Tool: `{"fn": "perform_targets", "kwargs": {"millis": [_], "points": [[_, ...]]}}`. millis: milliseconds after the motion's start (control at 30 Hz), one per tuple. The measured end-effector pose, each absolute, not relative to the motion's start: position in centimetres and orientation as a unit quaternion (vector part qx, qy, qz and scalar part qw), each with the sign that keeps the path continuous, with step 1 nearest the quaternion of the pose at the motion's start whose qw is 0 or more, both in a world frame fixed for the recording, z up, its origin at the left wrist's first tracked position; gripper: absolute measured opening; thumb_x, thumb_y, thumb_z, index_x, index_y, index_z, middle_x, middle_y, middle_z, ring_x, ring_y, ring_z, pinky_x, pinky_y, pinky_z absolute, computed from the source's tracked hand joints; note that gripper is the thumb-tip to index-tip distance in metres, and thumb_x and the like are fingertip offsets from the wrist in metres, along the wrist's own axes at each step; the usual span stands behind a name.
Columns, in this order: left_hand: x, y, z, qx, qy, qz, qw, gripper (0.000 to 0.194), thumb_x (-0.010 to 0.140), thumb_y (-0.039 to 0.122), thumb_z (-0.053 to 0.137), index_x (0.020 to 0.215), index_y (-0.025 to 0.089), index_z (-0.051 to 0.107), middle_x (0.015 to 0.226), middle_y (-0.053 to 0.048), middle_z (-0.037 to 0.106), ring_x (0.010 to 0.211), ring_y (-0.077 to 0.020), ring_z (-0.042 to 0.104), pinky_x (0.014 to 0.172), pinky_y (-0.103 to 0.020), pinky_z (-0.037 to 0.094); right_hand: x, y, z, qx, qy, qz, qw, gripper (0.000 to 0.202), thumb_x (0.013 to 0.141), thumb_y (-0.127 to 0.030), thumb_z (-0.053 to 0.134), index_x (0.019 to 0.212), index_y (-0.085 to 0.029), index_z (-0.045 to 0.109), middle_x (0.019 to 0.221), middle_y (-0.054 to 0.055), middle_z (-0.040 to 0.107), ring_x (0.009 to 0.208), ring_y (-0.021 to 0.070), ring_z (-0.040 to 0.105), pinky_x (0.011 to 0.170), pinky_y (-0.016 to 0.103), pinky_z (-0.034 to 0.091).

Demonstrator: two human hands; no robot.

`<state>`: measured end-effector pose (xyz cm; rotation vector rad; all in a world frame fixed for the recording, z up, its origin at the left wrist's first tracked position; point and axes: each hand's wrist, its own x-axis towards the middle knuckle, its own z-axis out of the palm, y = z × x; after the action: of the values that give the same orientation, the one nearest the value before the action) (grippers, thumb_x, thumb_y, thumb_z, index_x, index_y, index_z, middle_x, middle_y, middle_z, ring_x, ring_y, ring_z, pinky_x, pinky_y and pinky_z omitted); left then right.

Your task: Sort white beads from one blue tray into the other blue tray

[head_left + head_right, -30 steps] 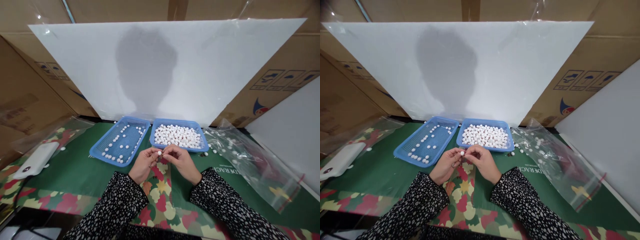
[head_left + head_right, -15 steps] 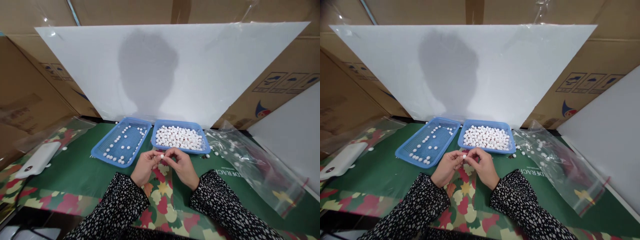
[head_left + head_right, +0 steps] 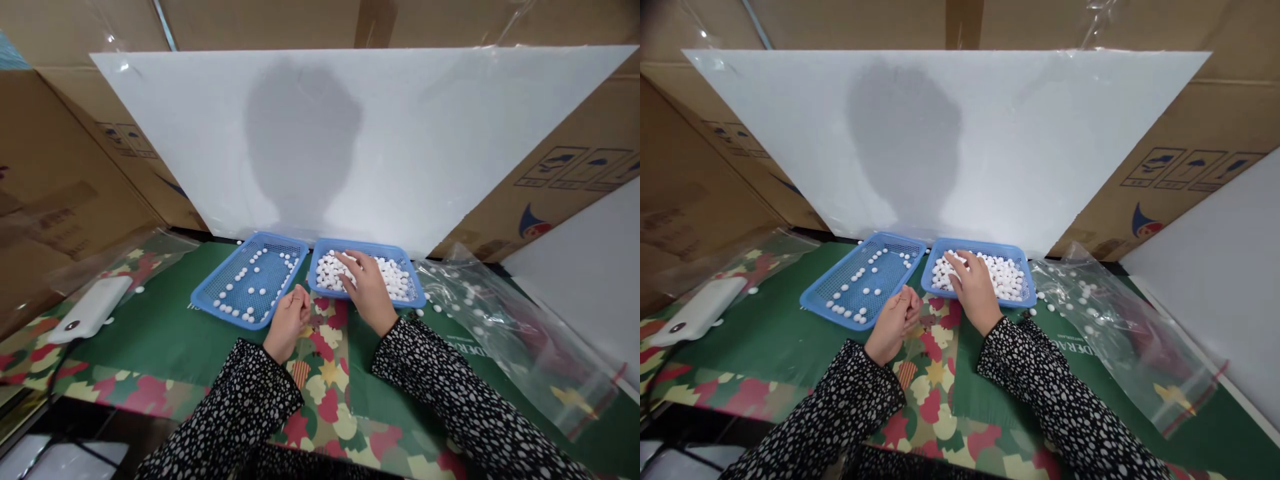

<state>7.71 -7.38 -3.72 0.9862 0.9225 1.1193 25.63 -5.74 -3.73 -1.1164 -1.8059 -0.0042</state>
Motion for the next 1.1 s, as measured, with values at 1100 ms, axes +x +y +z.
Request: {"fn": "perform_targets", "kwargs": {"millis": [1100], "points": [[8.5,-8.0,-4.3,0.436,0.357,0.471,0.679,0.028,0.066,0.025,0.082,0.068,0.014,0.057,0.052,0.006,0.051,0.039,-0.0008,0.029,0.039,-0.016,0.017,24.0,-10.3,-4.6,-0.411,-0.672,0.182,0.589,0.010,0.087,-0.017,0.063,0.089,-0.022,0.071,0.086,0.002,0.073,0.077,0.0170,0.068,0.072,0.031,0.055]]}}
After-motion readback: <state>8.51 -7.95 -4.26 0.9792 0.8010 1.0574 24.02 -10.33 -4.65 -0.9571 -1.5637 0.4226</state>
